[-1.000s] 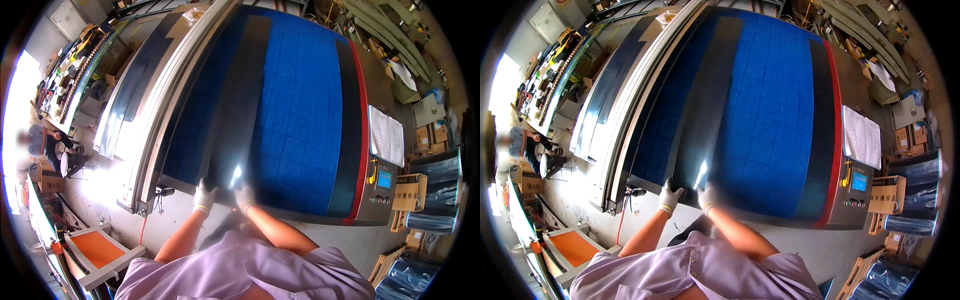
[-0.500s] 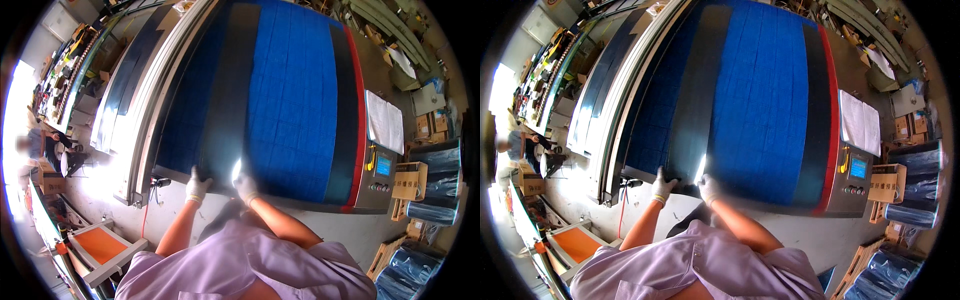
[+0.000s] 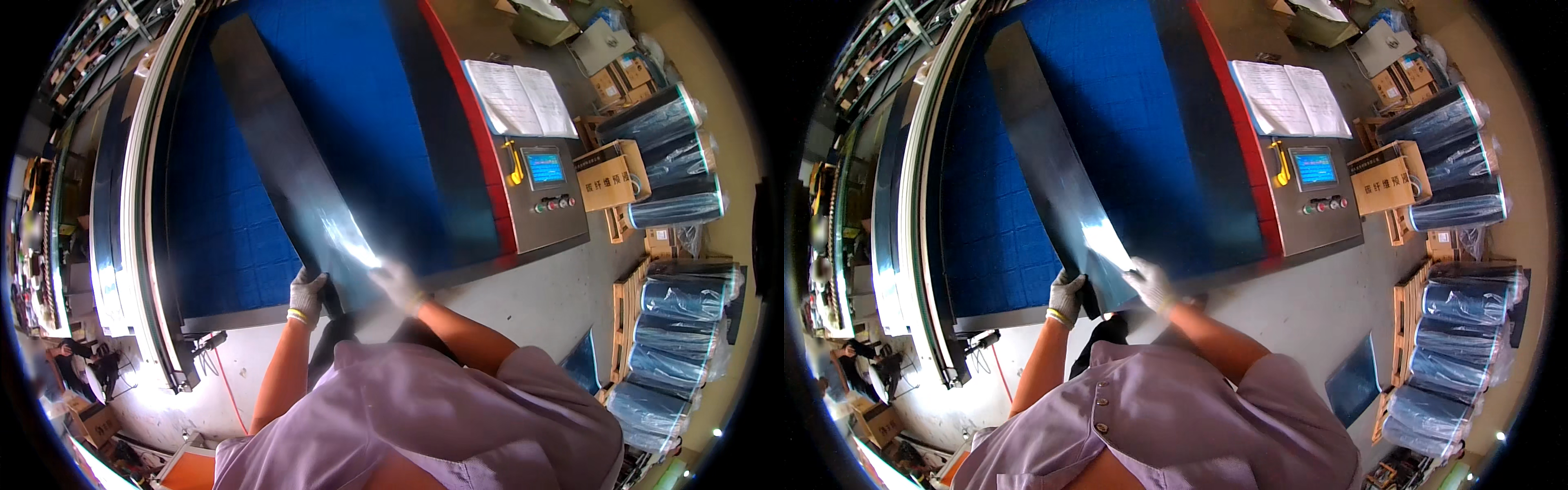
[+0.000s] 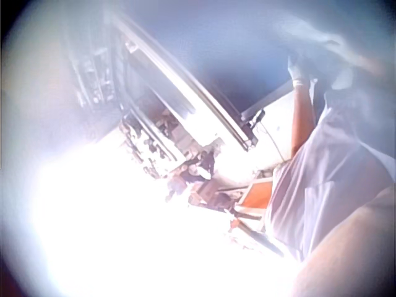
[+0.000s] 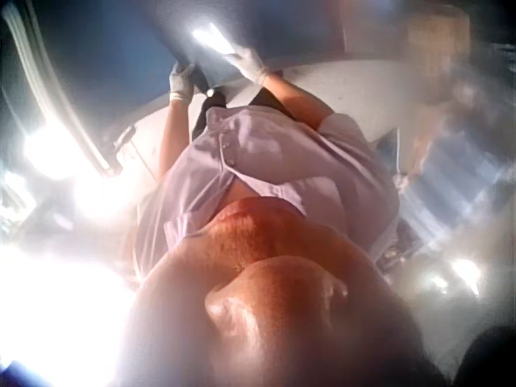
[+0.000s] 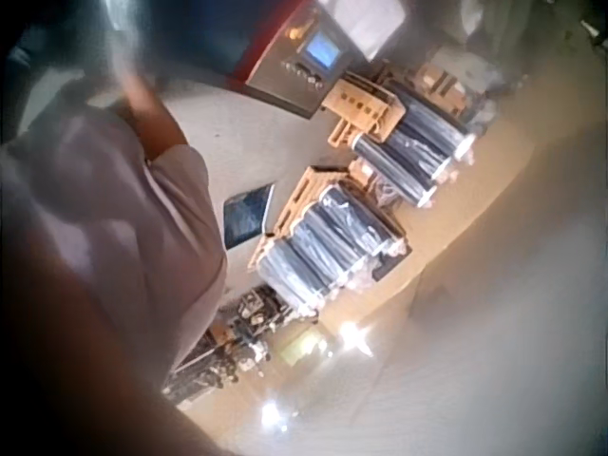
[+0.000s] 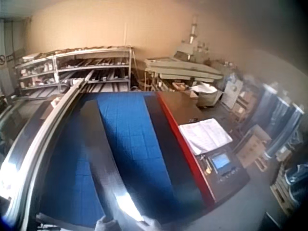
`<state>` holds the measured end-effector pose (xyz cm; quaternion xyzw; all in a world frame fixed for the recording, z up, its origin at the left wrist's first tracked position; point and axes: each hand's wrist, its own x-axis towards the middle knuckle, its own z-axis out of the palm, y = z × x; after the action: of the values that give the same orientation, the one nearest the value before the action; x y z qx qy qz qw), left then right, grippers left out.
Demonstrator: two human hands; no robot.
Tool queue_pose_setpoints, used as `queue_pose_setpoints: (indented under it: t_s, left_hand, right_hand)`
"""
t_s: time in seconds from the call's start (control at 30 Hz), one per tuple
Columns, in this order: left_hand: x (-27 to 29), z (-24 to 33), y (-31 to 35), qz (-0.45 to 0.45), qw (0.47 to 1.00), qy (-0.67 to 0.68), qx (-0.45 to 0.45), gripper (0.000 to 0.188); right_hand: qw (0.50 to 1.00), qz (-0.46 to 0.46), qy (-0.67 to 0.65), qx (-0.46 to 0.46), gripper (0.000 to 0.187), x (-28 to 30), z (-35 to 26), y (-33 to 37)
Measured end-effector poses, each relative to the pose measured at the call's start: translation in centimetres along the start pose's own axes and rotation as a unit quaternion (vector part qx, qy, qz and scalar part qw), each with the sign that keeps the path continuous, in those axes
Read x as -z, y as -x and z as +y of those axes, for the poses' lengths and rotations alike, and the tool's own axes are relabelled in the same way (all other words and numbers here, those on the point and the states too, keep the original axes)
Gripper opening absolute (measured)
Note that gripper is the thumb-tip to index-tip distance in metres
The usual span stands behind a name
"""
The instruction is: The person places a large solar panel onto a cutting machine and operates the control panel to cut the panel. They then remove the cut section, mark the remaining panel with a marker, and place the piece on a nearby table.
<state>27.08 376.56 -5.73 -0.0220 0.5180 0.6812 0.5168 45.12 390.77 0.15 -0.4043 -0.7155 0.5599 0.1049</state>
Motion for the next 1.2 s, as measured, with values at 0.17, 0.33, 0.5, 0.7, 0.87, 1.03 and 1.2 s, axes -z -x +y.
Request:
queue_pose_setpoints:
  t_s: [0.17, 0.33, 0.5, 0.7, 0.87, 1.03, 1.2]
  left_hand:
    - [-5.0, -6.3, -2.5, 0.024, 0.983, -0.167, -0.067, 0.032]
    - [-11.4, -10.2, -0.7, -0.017, 0.987, -0.157, 0.014, 0.038]
    - [-14.8, -12.6, 1.5, 0.002, 0.997, -0.081, 0.019, 0.051]
    - [-15.0, -12.6, 1.0, -0.097, 0.937, -0.321, -0.094, 0.040]
    - [-18.4, -11.3, 2.4, 0.017, 0.996, 0.038, 0.082, 0.042]
    - [-18.1, -9.5, 3.8, 0.060, 0.995, -0.067, 0.041, 0.023]
    - [-16.2, -5.3, 8.4, -0.009, 0.993, -0.119, 0.008, 0.018]
  right_hand:
    - [0.911, -0.004, 0.406, 0.074, 0.094, 15.2, 5.6, 2.0]
    - [0.851, -0.022, 0.488, 0.193, 0.064, 25.5, 15.8, 1.9]
    - [0.913, 0.141, 0.267, 0.275, 0.030, 25.5, 14.3, -0.1]
    - [0.763, -0.109, 0.353, 0.530, 0.049, 18.2, 8.8, 2.0]
    - [0.720, -0.316, 0.443, 0.430, 0.052, 16.7, 9.1, 3.8]
    - [0.905, -0.148, 0.109, 0.383, 0.051, 18.3, 6.8, 2.5]
    - [0.950, -0.105, -0.229, -0.183, 0.055, 15.6, 6.3, -6.7]
